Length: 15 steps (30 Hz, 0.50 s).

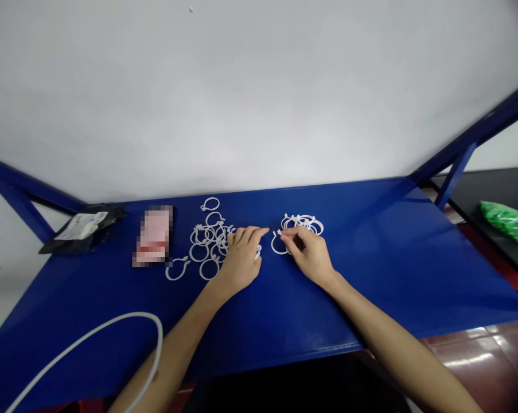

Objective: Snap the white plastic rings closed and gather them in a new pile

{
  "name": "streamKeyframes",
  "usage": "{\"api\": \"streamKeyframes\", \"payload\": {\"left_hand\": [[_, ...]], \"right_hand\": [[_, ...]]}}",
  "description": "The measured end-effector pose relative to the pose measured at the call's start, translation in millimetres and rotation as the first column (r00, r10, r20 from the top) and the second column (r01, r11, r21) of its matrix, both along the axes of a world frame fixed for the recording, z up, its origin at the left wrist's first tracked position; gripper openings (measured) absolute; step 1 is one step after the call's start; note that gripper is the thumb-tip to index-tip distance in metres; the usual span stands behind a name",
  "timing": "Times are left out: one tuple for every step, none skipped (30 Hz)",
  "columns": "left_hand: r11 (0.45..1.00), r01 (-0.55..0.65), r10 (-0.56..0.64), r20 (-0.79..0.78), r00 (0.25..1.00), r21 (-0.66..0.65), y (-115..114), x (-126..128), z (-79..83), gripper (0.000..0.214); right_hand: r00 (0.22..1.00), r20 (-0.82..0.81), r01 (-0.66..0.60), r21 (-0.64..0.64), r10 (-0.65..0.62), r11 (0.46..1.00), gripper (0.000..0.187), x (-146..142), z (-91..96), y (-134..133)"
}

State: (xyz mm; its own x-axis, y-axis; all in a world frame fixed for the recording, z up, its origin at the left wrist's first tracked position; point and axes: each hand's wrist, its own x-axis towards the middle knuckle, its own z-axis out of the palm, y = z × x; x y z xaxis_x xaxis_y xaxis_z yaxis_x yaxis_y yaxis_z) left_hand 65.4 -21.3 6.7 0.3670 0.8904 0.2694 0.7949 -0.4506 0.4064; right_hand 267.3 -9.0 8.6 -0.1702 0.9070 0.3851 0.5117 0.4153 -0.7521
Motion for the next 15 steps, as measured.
{"api": "streamKeyframes", "payload": {"left_hand": [[1.000, 0.022, -0.022, -0.001, 1.000, -0.013, 0, 0, -0.5, 0.069], [0.999, 0.042, -0.042, -0.002, 0.999, -0.024, 0, -1, -0.7, 0.070], [0.997, 0.062, -0.062, -0.002, 0.998, -0.036, -1, -1, -0.7, 0.071], [0.996, 0.080, -0.080, 0.001, 0.997, -0.049, -1, -1, -0.3, 0.071], [0.993, 0.099, -0.098, 0.006, 0.995, -0.062, -2, -1, 0.3, 0.070], [0.991, 0.113, -0.112, 0.014, 0.994, -0.075, -3, -1, 1.3, 0.068], [0.989, 0.122, -0.120, 0.025, 0.992, -0.087, -3, -1, 2.5, 0.065], [0.987, 0.127, -0.124, 0.040, 0.991, -0.095, -4, 0, 3.8, 0.063], [0.987, 0.128, -0.122, 0.059, 0.991, -0.099, -4, 1, 5.2, 0.060], [0.989, 0.116, -0.108, 0.086, 0.990, -0.097, -4, 2, 6.4, 0.055], [0.991, 0.094, -0.083, 0.117, 0.990, -0.092, -4, 3, 7.4, 0.048], [0.994, 0.066, -0.052, 0.153, 0.987, -0.087, -3, 4, 8.3, 0.038], [0.996, 0.036, -0.020, 0.188, 0.982, -0.081, -2, 5, 8.9, 0.028], [0.997, 0.011, 0.006, 0.217, 0.976, -0.078, -1, 5, 9.3, 0.019], [0.997, -0.007, 0.024, 0.239, 0.971, -0.074, 0, 6, 9.6, 0.013]], "right_hand": [[1.000, 0.003, 0.001, -0.001, -0.001, 1.000, 0.013, 0, 0.1, 0], [1.000, 0.006, 0.001, -0.002, -0.001, 1.000, 0.013, 0, 0.2, 0], [1.000, 0.008, 0.000, -0.001, 0.000, 1.000, 0.013, 0, 0.3, 0], [1.000, 0.009, -0.001, 0.000, 0.001, 1.000, 0.013, 0, 0.3, 0], [1.000, 0.010, -0.003, 0.000, 0.003, 1.000, 0.013, 0, 0.4, 0], [1.000, 0.011, -0.005, 0.001, 0.005, 1.000, 0.013, 0, 0.5, 0], [1.000, 0.010, -0.007, 0.003, 0.007, 1.000, 0.013, 0, 0.6, 0], [1.000, 0.009, -0.008, 0.002, 0.008, 1.000, 0.013, 0, 0.7, 0], [1.000, 0.007, -0.008, 0.002, 0.008, 1.000, 0.013, 0, 0.7, 0], [1.000, 0.006, -0.010, 0.003, 0.010, 1.000, 0.013, 0, 0.8, 0], [1.000, 0.005, -0.014, 0.005, 0.014, 1.000, 0.013, -1, 0.8, -1], [1.000, 0.004, -0.019, 0.010, 0.019, 1.000, 0.013, -1, 0.8, -1], [1.000, 0.003, -0.025, 0.014, 0.025, 1.000, 0.013, -1, 0.8, -2], [1.000, 0.002, -0.031, 0.017, 0.031, 0.999, 0.013, -1, 0.9, -3], [0.999, 0.000, -0.039, 0.017, 0.039, 0.999, 0.013, -2, 0.9, -3]]}}
